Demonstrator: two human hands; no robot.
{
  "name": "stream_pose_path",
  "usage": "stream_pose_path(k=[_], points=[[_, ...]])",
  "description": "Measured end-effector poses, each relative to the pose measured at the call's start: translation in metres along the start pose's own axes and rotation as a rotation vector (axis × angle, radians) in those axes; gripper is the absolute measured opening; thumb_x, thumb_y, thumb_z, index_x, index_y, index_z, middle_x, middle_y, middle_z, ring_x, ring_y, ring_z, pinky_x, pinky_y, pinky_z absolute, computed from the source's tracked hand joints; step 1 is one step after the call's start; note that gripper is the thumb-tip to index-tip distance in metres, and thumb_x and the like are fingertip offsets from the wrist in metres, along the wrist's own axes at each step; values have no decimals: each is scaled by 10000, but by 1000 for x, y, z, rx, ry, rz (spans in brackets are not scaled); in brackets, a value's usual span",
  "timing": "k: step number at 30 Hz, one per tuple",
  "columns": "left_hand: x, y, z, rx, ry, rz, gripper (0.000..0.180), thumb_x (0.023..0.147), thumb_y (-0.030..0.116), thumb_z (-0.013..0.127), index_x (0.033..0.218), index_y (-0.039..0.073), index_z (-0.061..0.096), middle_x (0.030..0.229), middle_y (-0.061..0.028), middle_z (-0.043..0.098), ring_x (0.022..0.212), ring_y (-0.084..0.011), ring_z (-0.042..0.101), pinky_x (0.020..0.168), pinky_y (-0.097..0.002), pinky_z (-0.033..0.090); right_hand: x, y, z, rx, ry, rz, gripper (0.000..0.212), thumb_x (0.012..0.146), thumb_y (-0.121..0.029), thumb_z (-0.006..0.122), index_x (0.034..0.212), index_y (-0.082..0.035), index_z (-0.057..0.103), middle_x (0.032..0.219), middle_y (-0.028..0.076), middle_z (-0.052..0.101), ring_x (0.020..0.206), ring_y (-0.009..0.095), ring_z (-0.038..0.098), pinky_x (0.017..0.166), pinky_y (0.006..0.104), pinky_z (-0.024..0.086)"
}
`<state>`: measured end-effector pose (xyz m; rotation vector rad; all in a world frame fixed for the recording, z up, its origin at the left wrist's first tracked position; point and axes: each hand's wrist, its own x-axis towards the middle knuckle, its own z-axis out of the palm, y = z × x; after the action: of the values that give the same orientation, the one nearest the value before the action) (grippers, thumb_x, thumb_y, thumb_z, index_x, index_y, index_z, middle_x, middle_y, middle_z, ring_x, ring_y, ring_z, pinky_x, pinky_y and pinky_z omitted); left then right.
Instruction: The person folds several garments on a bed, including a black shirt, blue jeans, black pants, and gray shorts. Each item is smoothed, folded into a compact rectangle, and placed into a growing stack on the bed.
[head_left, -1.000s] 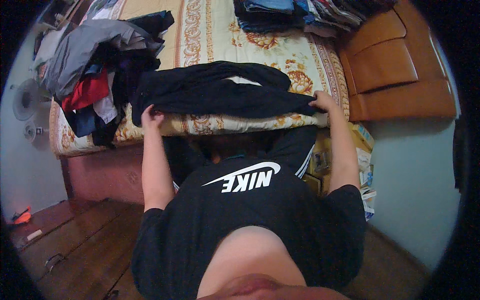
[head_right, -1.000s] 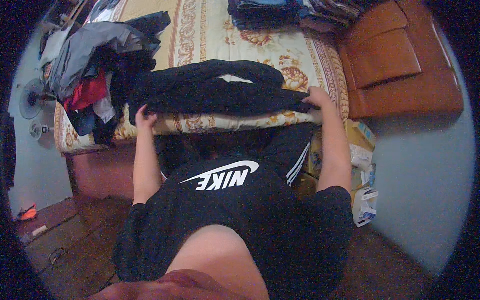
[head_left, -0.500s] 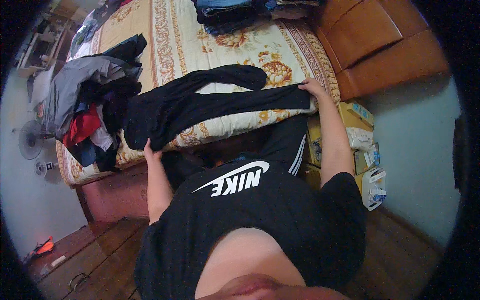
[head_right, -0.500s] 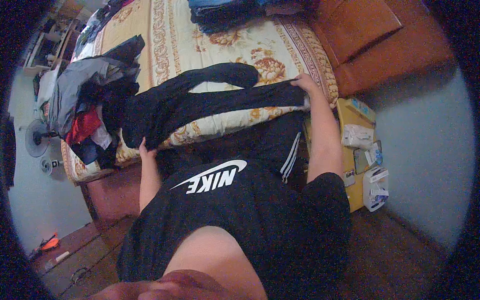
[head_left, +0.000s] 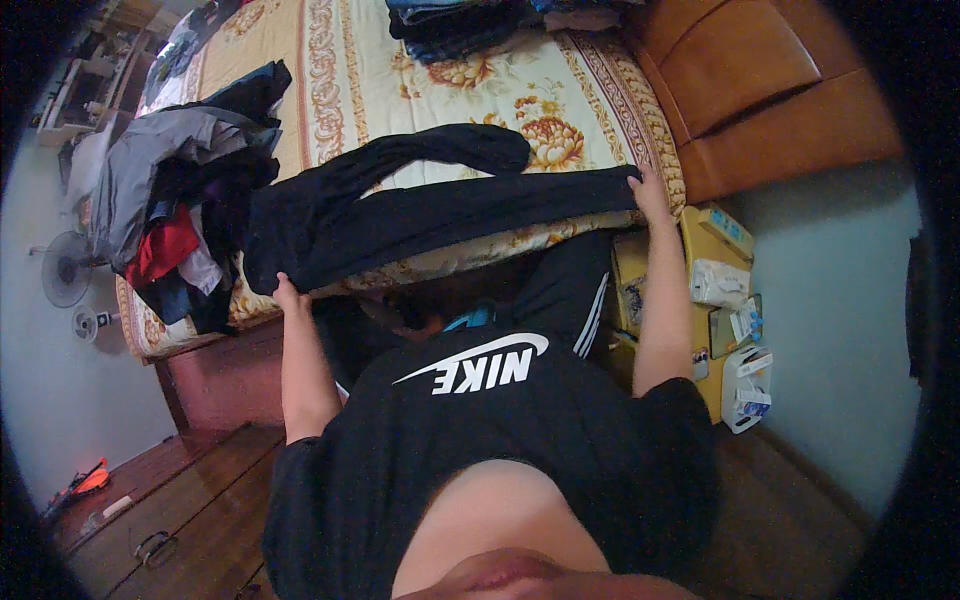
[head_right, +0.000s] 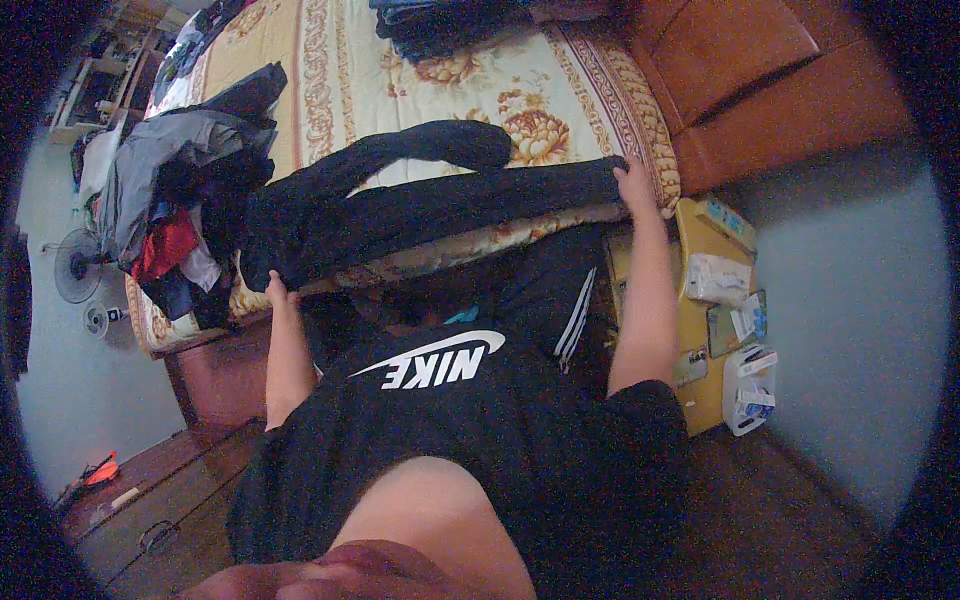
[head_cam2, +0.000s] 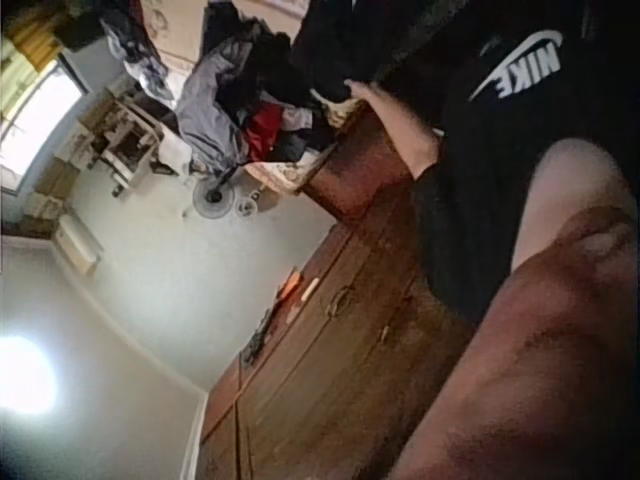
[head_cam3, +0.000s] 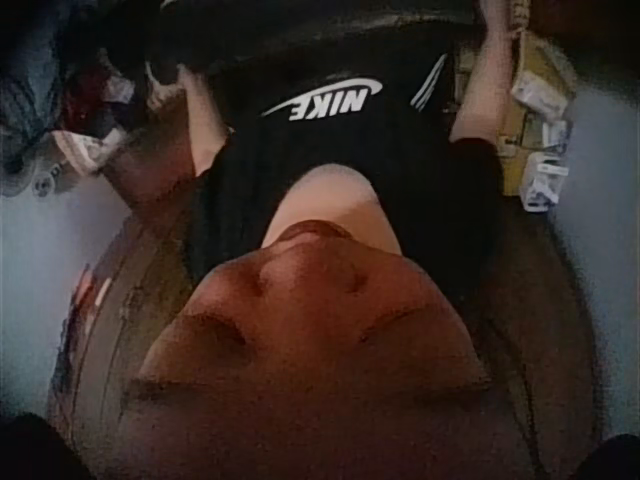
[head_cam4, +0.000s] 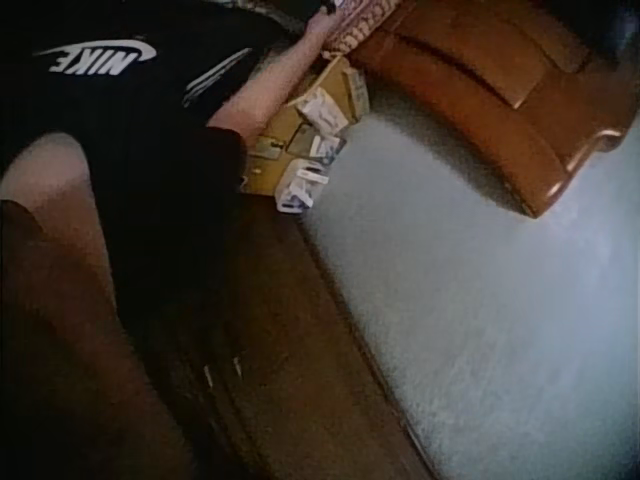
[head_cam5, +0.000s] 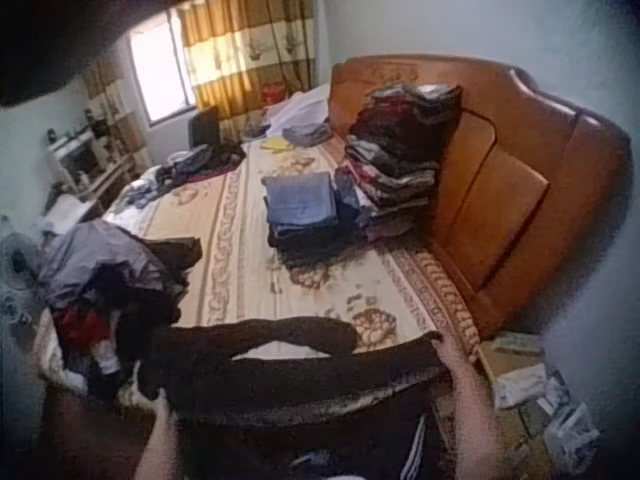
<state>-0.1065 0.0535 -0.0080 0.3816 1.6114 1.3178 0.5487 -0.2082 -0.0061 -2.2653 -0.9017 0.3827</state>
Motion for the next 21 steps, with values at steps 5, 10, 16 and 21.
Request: stream_pose_path(k=[5,10,16,21], points=[[39,-23,-46,180,-87,58,418,792,108,620,1138,-45,442,1077,-170,530,904,-337,552,756,-491,474,9,0,6,-394,-259,30,467,776,-238,611,1149,-10,447,1025,235,565,1000,383,516,853,425,412],[-89,-17,42,968,583,744,425,702,62,595,1109,11,484,1169,-194,460,1064,-353,443,892,-477,357,2,-7,-4,-411,-74,122,436,804,-368,550,1040,-2,513,995,239,569,992,389,517,835,438,417],[-120,-23,131,1569,-643,1468,366,780,163,566,1138,133,493,1233,-43,467,1112,-216,427,866,-450,323,10,-14,20,-275,84,21,414,833,-378,508,1016,-6,522,925,246,581,881,410,548,740,472,432],[-91,-16,168,1770,-684,1296,126,819,194,516,913,114,544,812,-72,590,882,-257,537,831,-469,316,4,-33,10,-178,189,58,360,853,-355,490,1049,-53,505,892,256,581,842,425,549,712,474,432]])
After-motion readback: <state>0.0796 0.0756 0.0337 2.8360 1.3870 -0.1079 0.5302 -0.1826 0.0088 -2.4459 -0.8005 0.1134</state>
